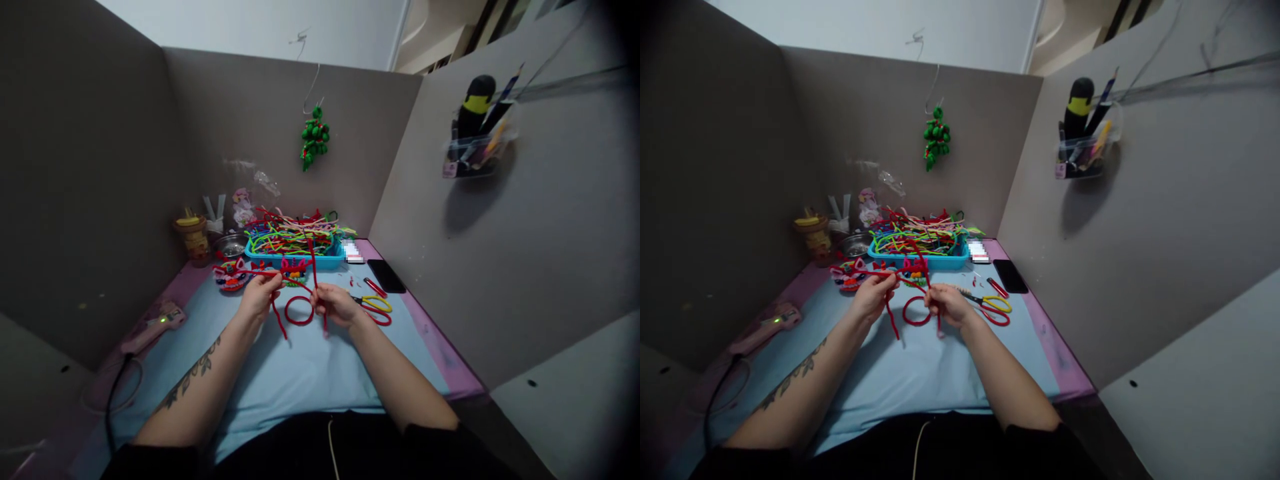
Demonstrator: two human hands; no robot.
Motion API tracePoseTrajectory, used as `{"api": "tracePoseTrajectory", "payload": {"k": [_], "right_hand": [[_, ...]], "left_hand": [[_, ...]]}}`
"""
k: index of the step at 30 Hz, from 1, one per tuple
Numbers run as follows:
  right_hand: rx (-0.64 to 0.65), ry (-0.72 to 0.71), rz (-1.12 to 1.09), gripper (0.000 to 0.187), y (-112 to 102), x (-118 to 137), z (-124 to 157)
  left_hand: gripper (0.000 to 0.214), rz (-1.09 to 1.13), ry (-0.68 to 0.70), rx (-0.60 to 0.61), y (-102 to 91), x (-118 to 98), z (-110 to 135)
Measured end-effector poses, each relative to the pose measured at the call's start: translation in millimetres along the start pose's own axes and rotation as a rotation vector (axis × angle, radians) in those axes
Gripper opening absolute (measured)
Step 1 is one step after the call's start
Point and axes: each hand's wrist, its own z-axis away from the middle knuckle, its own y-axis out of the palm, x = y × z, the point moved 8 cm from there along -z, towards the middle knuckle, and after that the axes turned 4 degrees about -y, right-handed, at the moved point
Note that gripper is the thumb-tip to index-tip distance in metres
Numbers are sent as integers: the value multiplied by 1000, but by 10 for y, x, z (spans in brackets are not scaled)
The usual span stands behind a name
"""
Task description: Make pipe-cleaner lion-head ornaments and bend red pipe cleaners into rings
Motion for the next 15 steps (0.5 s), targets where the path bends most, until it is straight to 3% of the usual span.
{"api": "tracePoseTrajectory", "payload": {"k": [7, 11, 15], "right_hand": [[-69, -32, 227, 16, -562, 245, 71], [-131, -74, 276, 12, -776, 314, 123], [-278, -169, 175, 18, -946, 334, 97]], "left_hand": [[41, -225, 69, 93, -90, -228, -15], [42, -209, 97, 81, -180, -302, -73], [48, -102, 107, 44, -254, -334, -117]]}}
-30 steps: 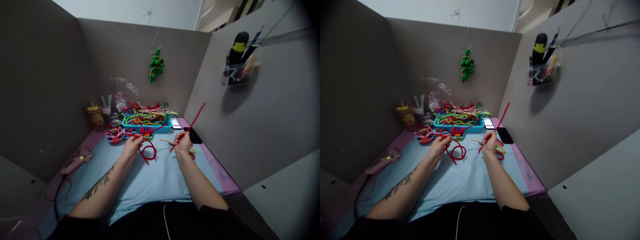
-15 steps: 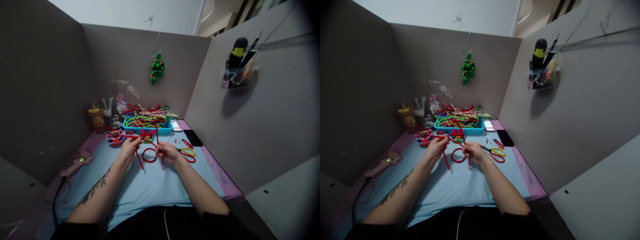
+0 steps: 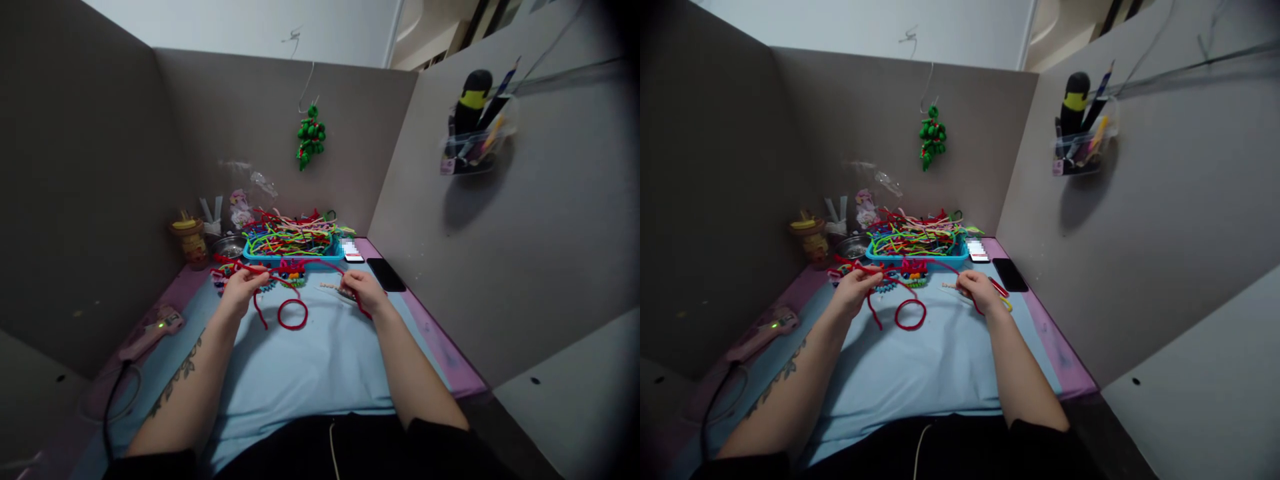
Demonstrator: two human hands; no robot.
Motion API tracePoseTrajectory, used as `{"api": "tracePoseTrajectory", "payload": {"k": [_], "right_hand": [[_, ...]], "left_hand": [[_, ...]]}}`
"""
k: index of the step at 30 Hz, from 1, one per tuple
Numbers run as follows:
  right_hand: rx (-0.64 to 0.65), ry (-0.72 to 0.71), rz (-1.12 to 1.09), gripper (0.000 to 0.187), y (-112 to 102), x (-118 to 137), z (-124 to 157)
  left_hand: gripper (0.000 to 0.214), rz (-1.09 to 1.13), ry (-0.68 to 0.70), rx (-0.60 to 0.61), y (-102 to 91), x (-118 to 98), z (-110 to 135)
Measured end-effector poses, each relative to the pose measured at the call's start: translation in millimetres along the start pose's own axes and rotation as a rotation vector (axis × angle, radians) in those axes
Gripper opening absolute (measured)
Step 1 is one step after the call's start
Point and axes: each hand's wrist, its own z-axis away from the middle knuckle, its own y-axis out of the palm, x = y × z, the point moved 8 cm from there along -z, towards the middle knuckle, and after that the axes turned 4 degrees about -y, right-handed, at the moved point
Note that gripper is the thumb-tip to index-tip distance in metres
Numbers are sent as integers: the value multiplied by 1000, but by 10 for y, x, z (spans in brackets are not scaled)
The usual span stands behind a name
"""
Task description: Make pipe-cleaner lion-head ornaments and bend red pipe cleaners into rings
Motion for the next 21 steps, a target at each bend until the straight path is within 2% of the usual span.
{"api": "tracePoseTrajectory", "payload": {"k": [4, 7, 12, 15, 18, 21], "right_hand": [[-155, -55, -147, 26, -39, -10, -51], [-174, -47, -181, 27, 107, -37, -35], [-105, -23, -138, 26, 618, -102, 73], [-51, -42, -115, 24, 908, -112, 153], [18, -79, -86, 26, 1092, -107, 221], [58, -131, -65, 25, 1155, -98, 258]], "left_hand": [[50, 115, -33, 1, 27, 34, 6], [46, 194, -80, 55, 157, 78, 82], [38, 257, -217, 215, 502, 260, 285], [35, 265, -270, 265, 634, 397, 343], [32, 273, -272, 280, 696, 481, 348], [33, 272, -245, 277, 730, 495, 356]]}}
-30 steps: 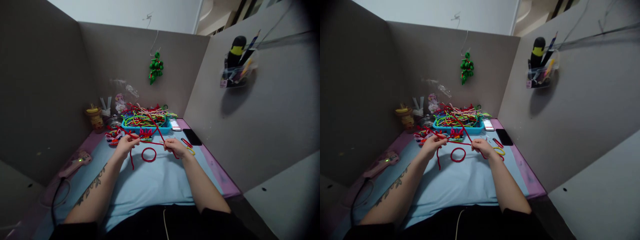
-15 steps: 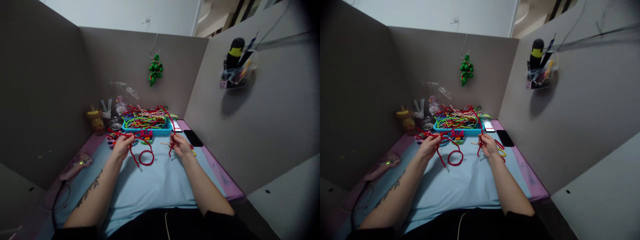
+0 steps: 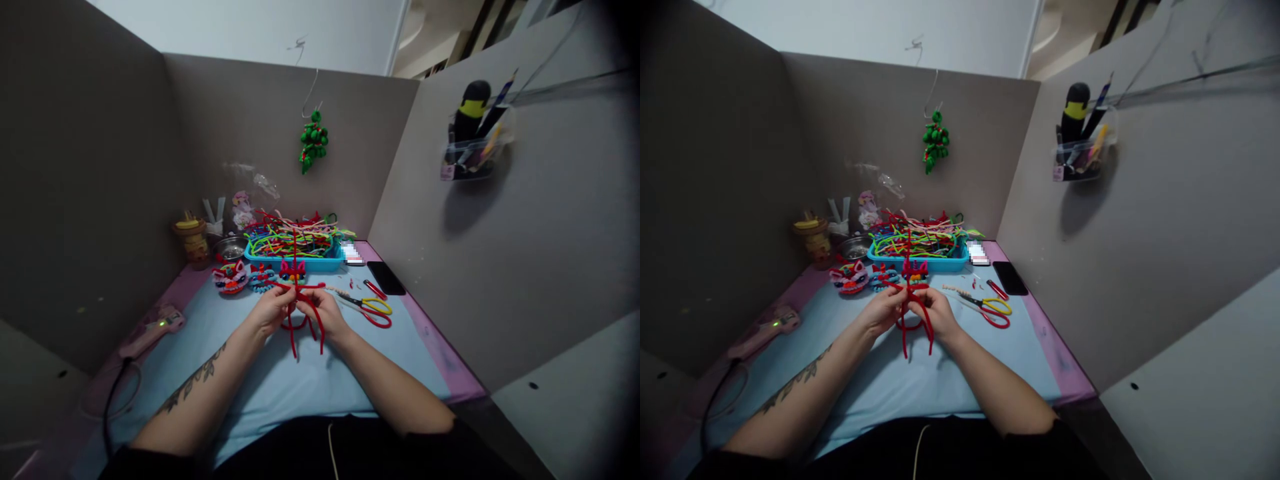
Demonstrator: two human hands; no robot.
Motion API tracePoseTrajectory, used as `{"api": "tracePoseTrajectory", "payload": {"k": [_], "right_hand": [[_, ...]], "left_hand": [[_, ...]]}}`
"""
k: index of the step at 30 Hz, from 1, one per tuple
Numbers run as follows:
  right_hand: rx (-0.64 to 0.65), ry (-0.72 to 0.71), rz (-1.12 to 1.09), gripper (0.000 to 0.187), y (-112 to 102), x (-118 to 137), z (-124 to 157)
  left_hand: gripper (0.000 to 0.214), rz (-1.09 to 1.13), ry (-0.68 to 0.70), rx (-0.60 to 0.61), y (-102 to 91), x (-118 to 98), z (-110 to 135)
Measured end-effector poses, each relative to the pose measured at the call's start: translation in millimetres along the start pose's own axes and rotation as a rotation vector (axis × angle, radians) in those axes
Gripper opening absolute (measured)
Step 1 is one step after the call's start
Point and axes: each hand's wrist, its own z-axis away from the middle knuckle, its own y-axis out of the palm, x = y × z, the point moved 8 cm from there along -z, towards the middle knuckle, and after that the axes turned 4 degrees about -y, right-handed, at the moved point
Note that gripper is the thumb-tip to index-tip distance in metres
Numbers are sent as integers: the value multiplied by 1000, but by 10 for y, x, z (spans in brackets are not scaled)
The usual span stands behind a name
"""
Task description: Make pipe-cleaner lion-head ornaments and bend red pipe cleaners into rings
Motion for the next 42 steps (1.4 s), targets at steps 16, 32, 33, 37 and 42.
{"api": "tracePoseTrajectory", "payload": {"k": [16, 32, 33, 37, 42], "right_hand": [[-154, 84, -336, 38, -230, -213, -71], [43, 137, -30, 30, -281, -6, -136], [103, 135, -7, 29, -179, -12, -117], [100, 138, 31, 25, -114, -62, -103], [28, 122, 5, 28, -206, -73, -130]], "left_hand": [[52, -136, 144, -200, -80, -148, 59], [45, -298, 224, -300, -191, -378, 117], [43, -309, 224, -278, -149, -346, 118], [35, -355, 220, -208, -54, -254, 104], [32, -384, 242, -180, -48, -235, 81]]}}
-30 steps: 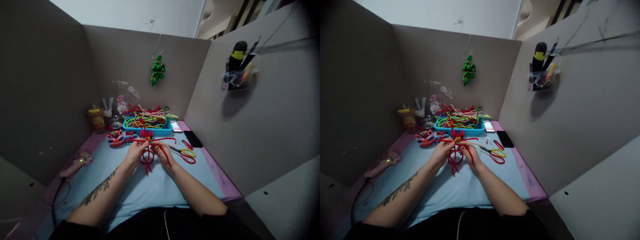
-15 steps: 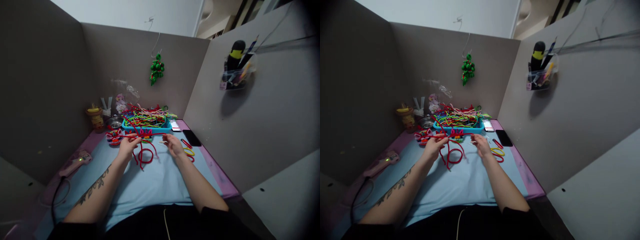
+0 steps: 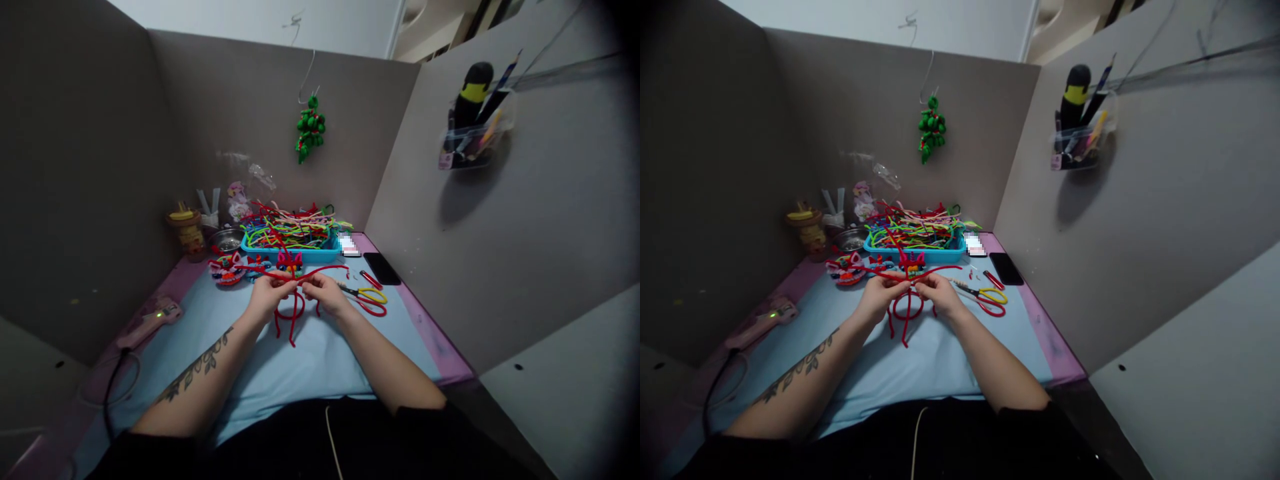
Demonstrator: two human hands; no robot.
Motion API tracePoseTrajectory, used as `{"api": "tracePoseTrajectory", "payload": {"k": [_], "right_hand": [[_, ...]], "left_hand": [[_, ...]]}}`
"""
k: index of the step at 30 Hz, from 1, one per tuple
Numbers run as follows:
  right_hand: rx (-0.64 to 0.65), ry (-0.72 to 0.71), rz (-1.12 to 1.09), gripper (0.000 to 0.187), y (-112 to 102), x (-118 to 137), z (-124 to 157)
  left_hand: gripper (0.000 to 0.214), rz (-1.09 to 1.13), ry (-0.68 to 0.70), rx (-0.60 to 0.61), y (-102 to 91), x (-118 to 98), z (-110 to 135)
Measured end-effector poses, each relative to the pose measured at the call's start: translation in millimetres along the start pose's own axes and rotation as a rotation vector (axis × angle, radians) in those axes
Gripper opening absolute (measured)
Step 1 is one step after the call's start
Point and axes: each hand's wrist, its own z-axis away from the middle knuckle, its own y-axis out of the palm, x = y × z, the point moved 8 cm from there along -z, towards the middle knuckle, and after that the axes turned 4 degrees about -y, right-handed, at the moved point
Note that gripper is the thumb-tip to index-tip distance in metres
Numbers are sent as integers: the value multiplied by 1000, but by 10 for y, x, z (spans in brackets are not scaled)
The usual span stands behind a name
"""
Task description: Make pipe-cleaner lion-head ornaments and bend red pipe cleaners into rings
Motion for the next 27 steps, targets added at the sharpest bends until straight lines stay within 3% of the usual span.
{"api": "tracePoseTrajectory", "payload": {"k": [6, 14, 27], "right_hand": [[-27, -20, -66, 29, 47, 61, 18], [84, 13, -13, 21, 218, 46, 46], [82, 18, 34, 7, 223, 25, 86]], "left_hand": [[30, 18, 43, 30, 68, -39, 26], [32, 89, 70, 4, 87, -68, 48], [34, 126, 63, -7, 88, -34, 49]]}}
